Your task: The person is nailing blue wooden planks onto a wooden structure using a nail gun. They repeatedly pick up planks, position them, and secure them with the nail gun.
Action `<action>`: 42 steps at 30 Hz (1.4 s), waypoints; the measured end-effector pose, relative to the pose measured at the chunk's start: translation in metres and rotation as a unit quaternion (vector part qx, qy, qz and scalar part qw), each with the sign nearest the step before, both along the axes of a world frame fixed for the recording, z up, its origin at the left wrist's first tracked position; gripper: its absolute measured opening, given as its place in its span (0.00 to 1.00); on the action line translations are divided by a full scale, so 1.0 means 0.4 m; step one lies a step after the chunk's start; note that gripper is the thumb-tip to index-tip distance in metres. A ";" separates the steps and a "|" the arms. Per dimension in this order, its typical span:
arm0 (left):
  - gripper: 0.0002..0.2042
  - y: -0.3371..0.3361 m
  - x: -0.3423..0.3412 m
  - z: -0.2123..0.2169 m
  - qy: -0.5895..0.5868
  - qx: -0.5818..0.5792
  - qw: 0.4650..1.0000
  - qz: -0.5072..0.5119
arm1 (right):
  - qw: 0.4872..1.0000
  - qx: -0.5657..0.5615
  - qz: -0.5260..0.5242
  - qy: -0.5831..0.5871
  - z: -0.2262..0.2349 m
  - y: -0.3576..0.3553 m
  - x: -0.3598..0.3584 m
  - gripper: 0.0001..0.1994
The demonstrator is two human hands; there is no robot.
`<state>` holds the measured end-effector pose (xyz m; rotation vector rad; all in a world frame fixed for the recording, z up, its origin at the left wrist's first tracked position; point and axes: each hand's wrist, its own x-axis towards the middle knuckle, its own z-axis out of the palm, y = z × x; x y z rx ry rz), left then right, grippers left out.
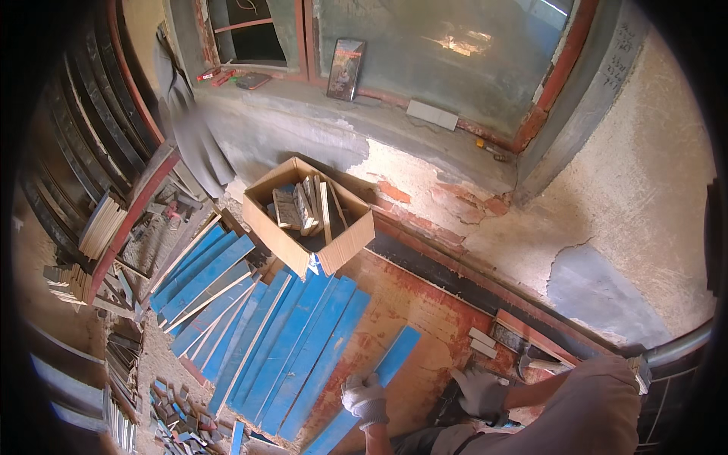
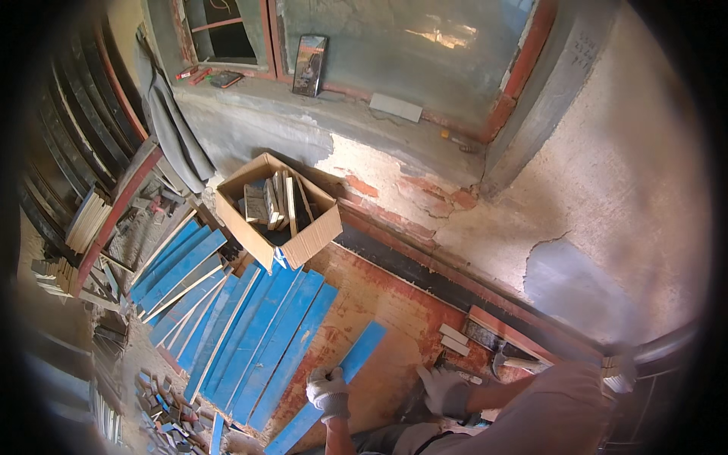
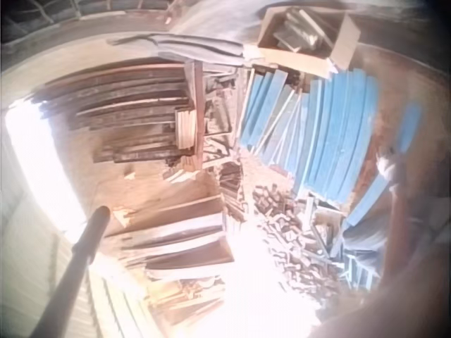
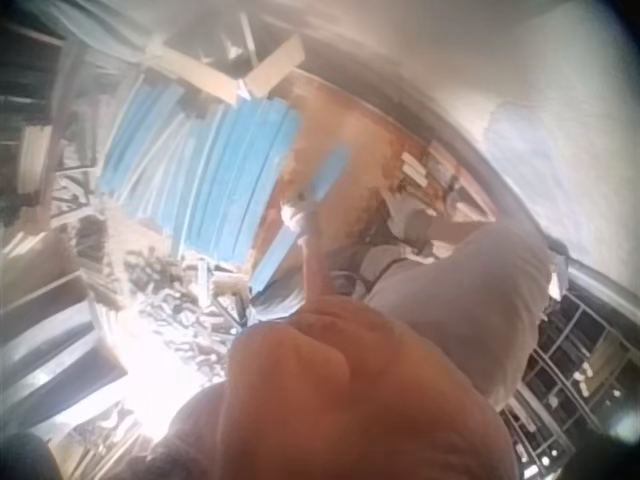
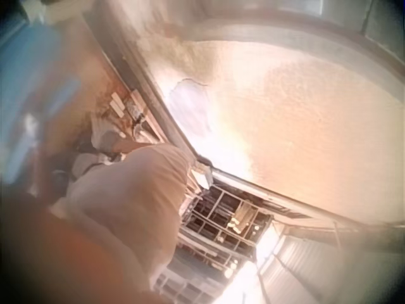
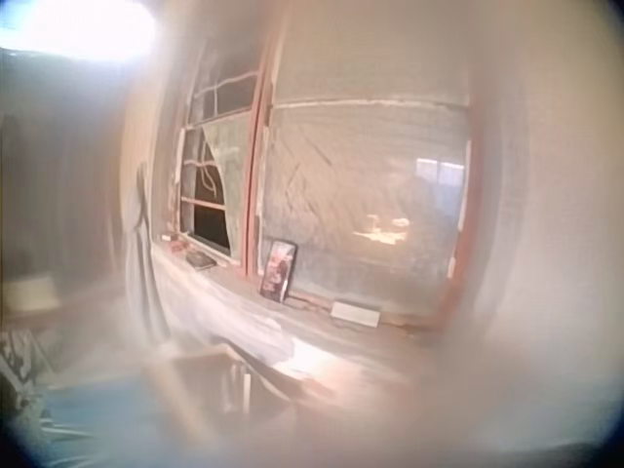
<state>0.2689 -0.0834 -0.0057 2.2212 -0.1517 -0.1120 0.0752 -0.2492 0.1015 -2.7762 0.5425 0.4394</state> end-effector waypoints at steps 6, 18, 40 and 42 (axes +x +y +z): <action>0.01 0.011 0.011 0.015 -0.004 0.015 1.000 0.008 | 0.965 0.040 -0.084 0.243 -0.016 0.028 -0.193 0.23; 0.05 0.054 0.028 0.008 0.065 0.028 0.997 0.044 | 0.942 0.187 -0.245 0.130 -0.018 0.046 -0.168 0.17; 0.05 0.016 0.039 0.059 0.133 0.094 0.986 0.020 | 0.824 0.452 -0.340 0.045 0.196 -0.191 0.212 0.07; 0.04 0.011 0.035 0.062 0.153 0.089 0.984 0.023 | 0.818 0.452 -0.349 0.068 0.179 -0.209 0.222 0.08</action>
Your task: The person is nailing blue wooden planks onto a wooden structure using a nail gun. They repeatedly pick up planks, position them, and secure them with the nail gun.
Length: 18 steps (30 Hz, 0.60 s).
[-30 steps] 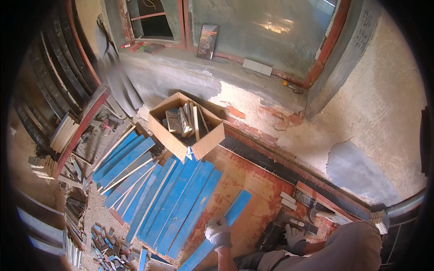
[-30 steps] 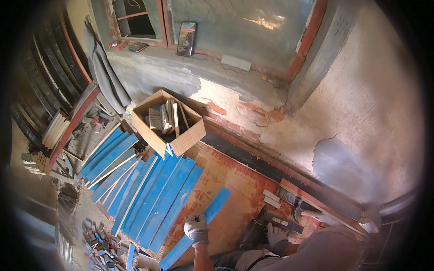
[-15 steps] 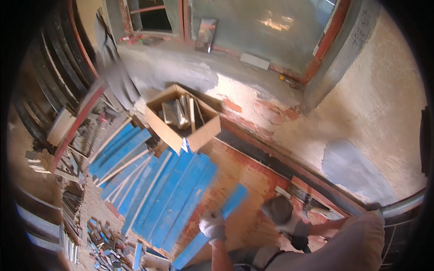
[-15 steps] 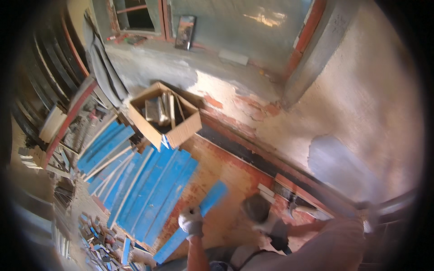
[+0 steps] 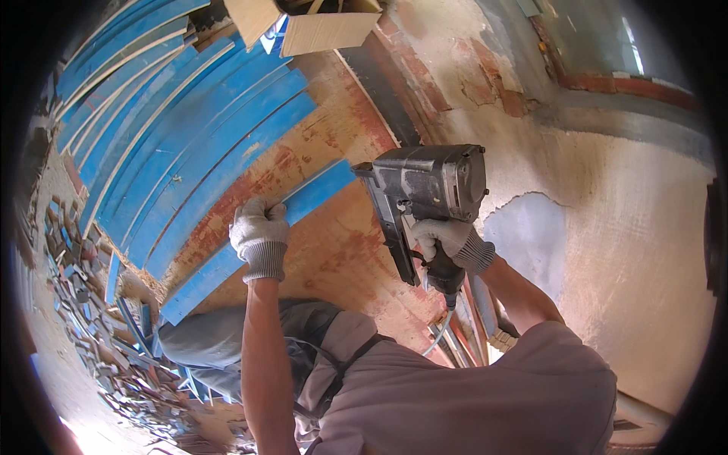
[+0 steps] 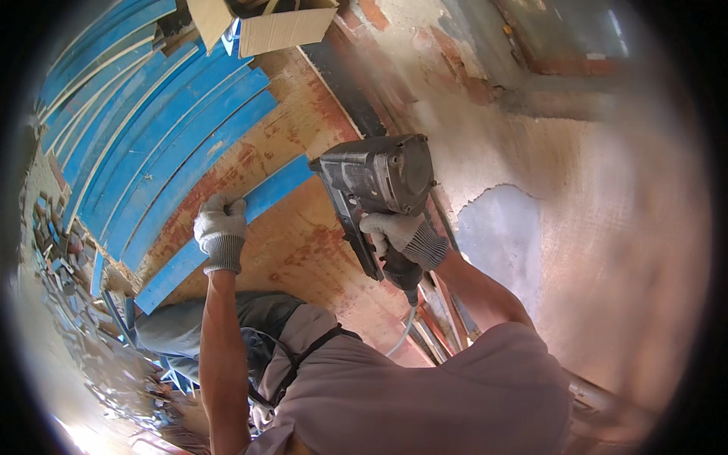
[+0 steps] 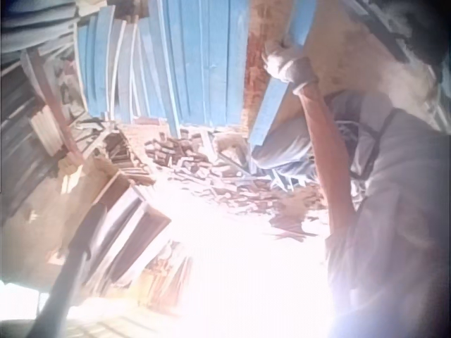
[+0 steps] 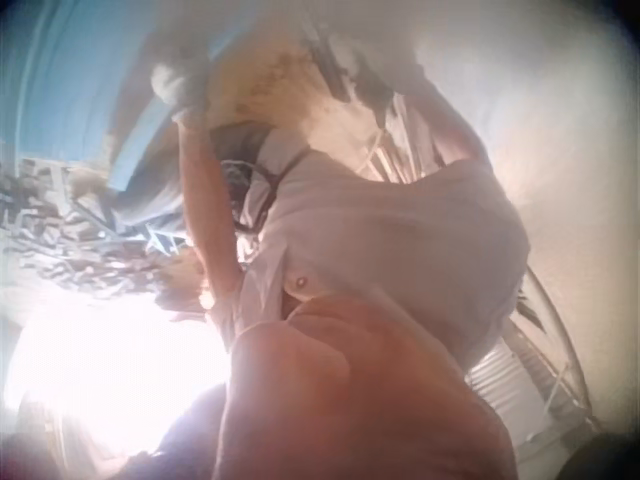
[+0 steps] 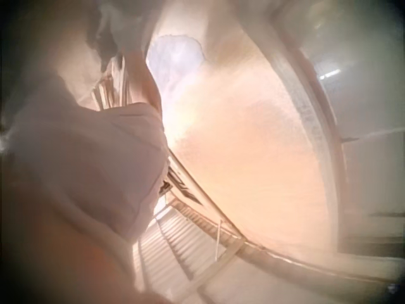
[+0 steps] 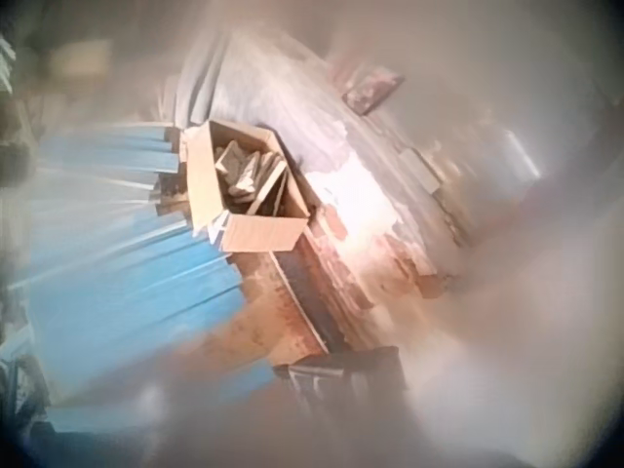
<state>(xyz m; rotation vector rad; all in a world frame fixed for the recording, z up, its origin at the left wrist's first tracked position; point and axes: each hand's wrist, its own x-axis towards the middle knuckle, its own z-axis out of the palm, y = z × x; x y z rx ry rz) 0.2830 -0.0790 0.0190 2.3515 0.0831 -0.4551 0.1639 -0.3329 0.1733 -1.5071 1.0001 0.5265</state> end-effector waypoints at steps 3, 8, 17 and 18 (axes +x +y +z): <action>0.07 -0.005 -0.004 -0.012 -0.047 0.001 0.999 -0.024 | 1.000 -0.008 0.027 -0.004 -0.009 -0.005 0.015 0.09; 0.06 -0.005 -0.009 -0.020 -0.060 -0.015 0.998 -0.022 | 0.995 -0.002 0.096 -0.009 -0.043 -0.030 0.041 0.10; 0.01 -0.005 -0.007 -0.006 -0.058 -0.025 0.998 -0.008 | 0.993 0.001 0.105 0.048 -0.004 -0.014 0.091 0.10; 0.01 -0.005 -0.005 -0.006 -0.060 -0.028 0.998 -0.007 | 0.994 0.019 0.091 0.065 0.009 -0.008 0.102 0.09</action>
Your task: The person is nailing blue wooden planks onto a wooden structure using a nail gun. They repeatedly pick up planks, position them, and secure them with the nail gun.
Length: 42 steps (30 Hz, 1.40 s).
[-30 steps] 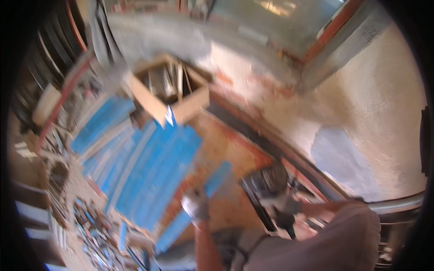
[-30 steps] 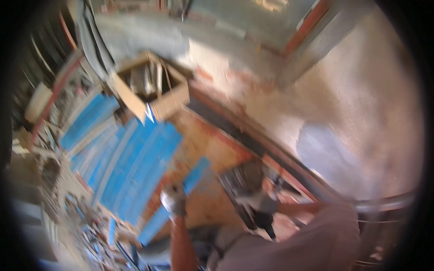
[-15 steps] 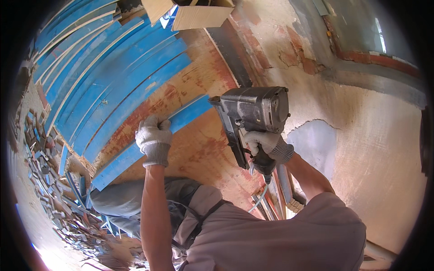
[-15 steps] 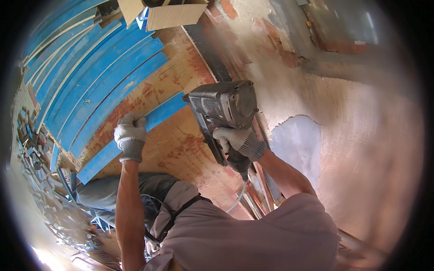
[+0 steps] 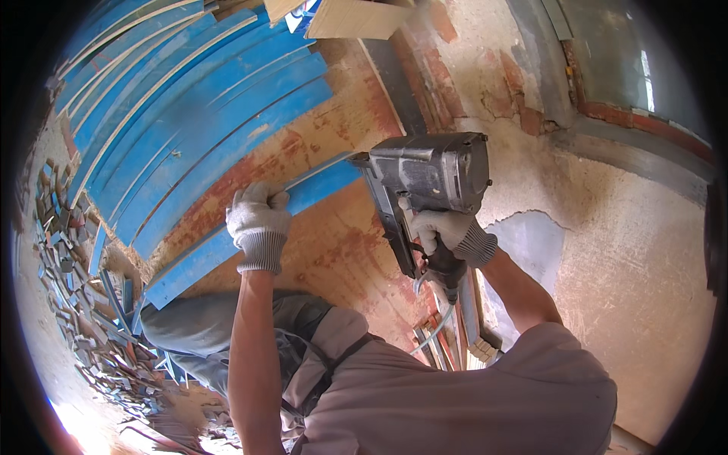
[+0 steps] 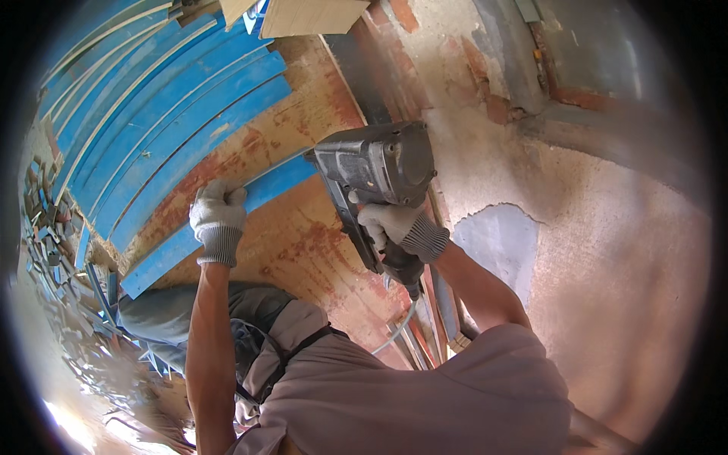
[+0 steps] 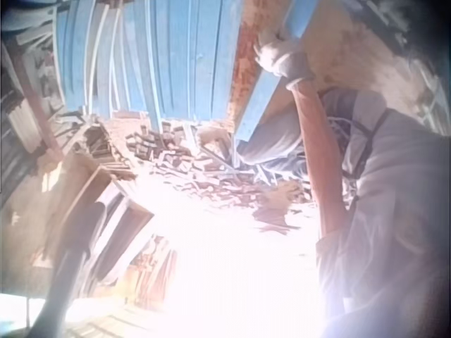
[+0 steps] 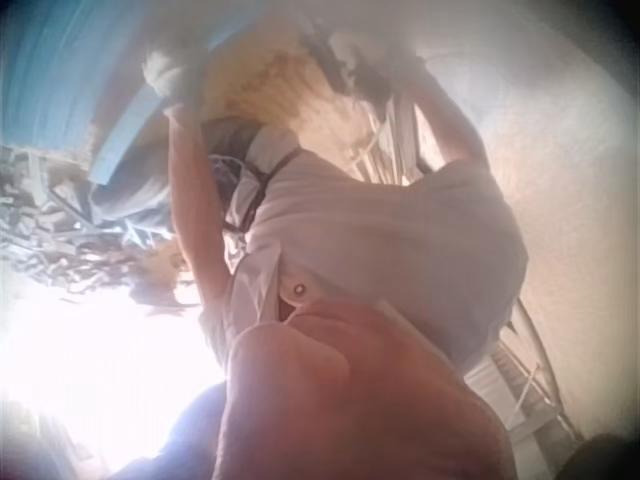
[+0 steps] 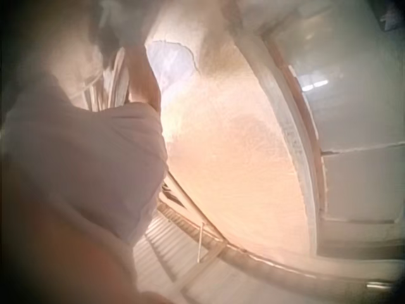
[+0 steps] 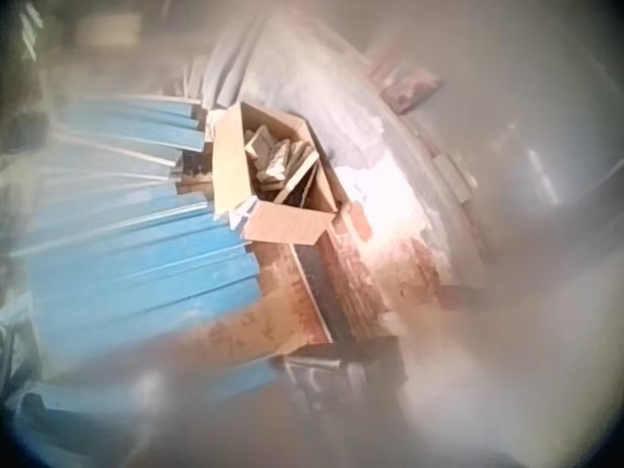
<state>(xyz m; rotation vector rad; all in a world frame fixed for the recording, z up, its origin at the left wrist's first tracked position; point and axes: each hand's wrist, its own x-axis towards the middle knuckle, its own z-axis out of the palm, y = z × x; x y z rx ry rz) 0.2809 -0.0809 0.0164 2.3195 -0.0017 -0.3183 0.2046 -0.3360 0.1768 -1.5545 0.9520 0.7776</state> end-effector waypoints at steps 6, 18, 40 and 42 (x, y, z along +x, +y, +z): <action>0.05 0.001 0.000 -0.011 -0.033 -0.005 0.999 -0.024 | 0.991 -0.044 0.107 -0.069 -0.008 0.021 -0.030 0.09; 0.03 0.007 -0.003 -0.013 0.024 -0.021 0.999 -0.012 | 0.996 0.040 0.071 0.033 -0.019 0.061 -0.002 0.09; 0.12 0.200 -0.034 -0.024 -0.198 0.150 0.967 0.062 | 0.960 -0.005 0.270 -0.074 -0.115 0.079 -0.081 0.10; 0.23 0.396 -0.081 -0.028 -0.241 0.419 0.854 0.191 | 0.964 -0.007 0.258 -0.067 -0.114 0.091 -0.073 0.11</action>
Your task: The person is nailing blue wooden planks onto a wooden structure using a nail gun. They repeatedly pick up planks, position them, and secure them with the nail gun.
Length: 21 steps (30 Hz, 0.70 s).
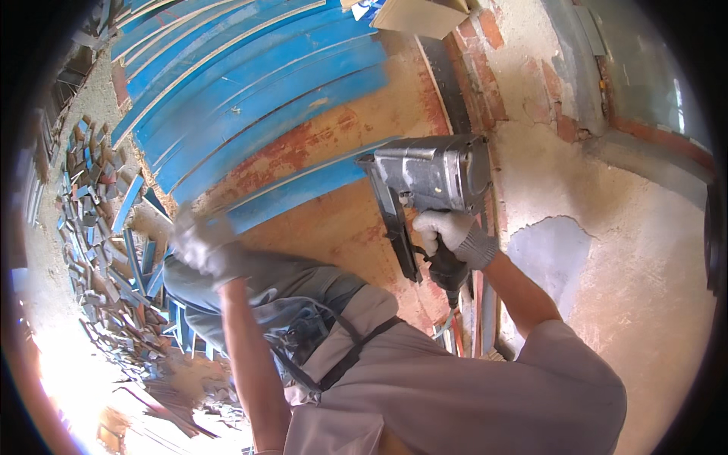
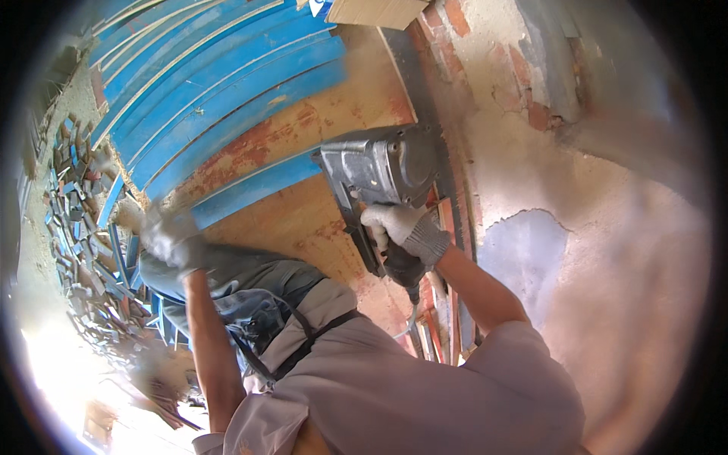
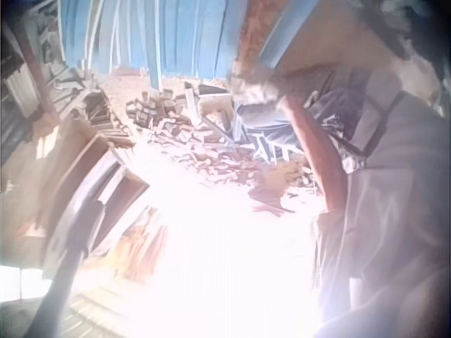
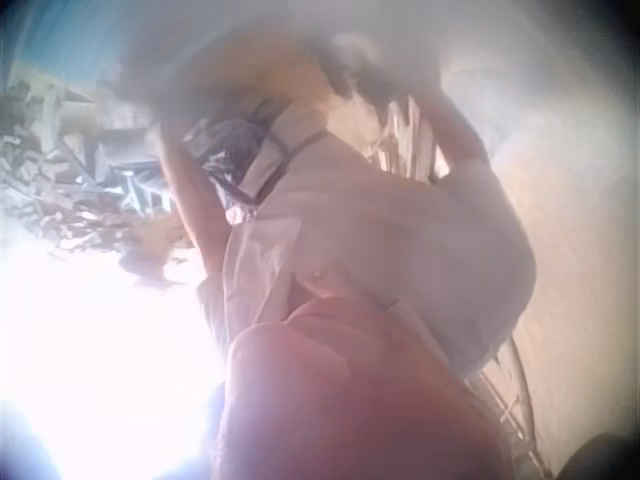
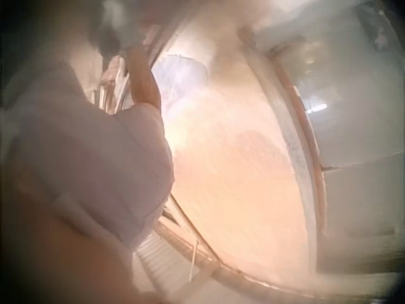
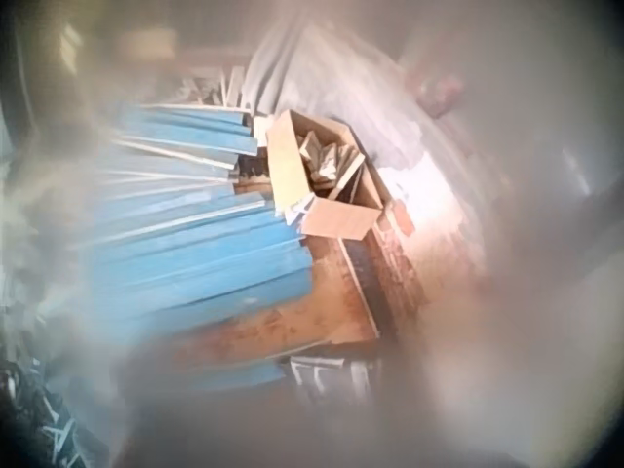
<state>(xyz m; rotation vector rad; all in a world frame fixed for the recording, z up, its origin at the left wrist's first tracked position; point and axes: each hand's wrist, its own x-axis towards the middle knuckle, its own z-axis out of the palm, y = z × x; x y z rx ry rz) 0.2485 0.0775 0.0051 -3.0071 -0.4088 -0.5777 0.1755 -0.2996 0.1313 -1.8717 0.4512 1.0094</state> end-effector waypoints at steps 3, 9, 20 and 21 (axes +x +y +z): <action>0.40 0.237 -0.012 -0.047 0.278 -0.112 0.935 0.189 | 0.999 0.009 -0.039 -0.030 0.002 -0.004 -0.017 0.12; 0.32 0.206 0.009 0.004 0.309 -0.358 0.855 0.211 | 0.995 0.008 -0.102 0.017 0.034 0.016 -0.018 0.12; 0.18 0.031 -0.047 -0.005 0.241 -0.785 0.455 0.344 | 0.998 0.028 0.008 -0.055 0.013 -0.015 -0.076 0.12; 0.17 0.049 -0.042 -0.013 0.251 -0.793 0.441 0.337 | 0.998 0.040 -0.001 -0.047 0.007 -0.017 -0.080 0.11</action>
